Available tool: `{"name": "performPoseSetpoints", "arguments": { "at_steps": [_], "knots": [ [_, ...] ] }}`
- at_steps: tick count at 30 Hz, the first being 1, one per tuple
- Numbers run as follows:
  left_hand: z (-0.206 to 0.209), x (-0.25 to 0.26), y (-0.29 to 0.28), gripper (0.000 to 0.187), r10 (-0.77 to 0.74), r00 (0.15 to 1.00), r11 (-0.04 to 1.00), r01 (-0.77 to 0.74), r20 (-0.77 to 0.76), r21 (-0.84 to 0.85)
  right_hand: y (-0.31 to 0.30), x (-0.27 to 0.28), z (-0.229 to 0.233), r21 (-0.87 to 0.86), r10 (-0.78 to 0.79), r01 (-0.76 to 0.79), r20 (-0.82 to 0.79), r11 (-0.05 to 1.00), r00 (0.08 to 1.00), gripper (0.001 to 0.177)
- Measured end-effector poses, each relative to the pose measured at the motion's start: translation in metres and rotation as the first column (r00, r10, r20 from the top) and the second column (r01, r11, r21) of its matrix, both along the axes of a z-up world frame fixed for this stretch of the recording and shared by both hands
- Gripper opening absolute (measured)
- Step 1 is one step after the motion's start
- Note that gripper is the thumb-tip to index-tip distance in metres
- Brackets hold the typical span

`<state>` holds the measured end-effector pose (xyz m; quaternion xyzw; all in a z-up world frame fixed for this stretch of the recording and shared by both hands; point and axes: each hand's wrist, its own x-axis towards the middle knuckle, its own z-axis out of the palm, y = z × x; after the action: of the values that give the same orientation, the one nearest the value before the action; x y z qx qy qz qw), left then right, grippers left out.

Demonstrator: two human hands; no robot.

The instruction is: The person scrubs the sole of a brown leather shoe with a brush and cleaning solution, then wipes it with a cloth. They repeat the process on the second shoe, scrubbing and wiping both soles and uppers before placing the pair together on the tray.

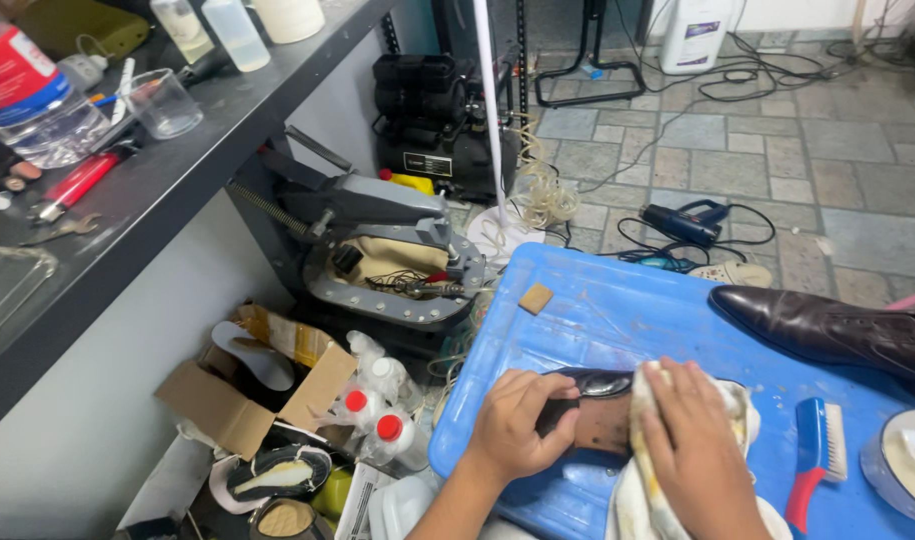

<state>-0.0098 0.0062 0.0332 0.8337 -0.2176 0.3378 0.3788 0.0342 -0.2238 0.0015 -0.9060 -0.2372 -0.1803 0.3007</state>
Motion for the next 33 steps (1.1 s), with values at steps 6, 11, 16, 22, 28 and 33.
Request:
{"name": "performPoseSetpoints", "arguments": {
  "at_steps": [6, 11, 16, 22, 28, 33],
  "knots": [
    [0.007, -0.006, 0.024, 0.073, -0.189, 0.982, 0.943, 0.188, -0.026, 0.274, -0.029, 0.02, -0.035, 0.067, -0.148, 0.152, -0.07, 0.986, 0.987, 0.055],
    [-0.003, 0.0, 0.036, 0.083, -0.184, 0.983, 0.943, 0.184, -0.025, 0.278, -0.039, 0.024, -0.042, 0.172, -0.163, 0.18, -0.11, 0.969, 0.981, 0.055],
    [0.001, -0.004, 0.051, 0.09, -0.024, 0.943, 0.992, -0.019, -0.332, -0.124, -0.036, -0.004, -0.016, 0.478, -0.153, 0.228, -0.191, 0.849, 0.97, 0.042],
    [-0.017, -0.005, 0.021, 0.083, -0.092, 0.84, 0.81, -0.249, -0.534, -0.531, -0.018, -0.04, -0.01, 0.787, -0.009, 0.057, -0.066, 0.614, 0.998, 0.033],
    [-0.023, -0.007, -0.021, 0.075, -0.083, 0.828, 0.713, -0.339, -0.555, -0.613, 0.009, -0.056, -0.006, 0.531, 0.377, -0.406, 0.168, 0.744, 0.911, 0.038],
    [-0.022, -0.015, -0.025, 0.084, -0.035, 0.854, 0.798, -0.289, -0.519, -0.529, 0.022, -0.041, 0.011, 0.355, -0.016, -0.071, 0.236, 0.932, 0.972, 0.028]
  ]
}}
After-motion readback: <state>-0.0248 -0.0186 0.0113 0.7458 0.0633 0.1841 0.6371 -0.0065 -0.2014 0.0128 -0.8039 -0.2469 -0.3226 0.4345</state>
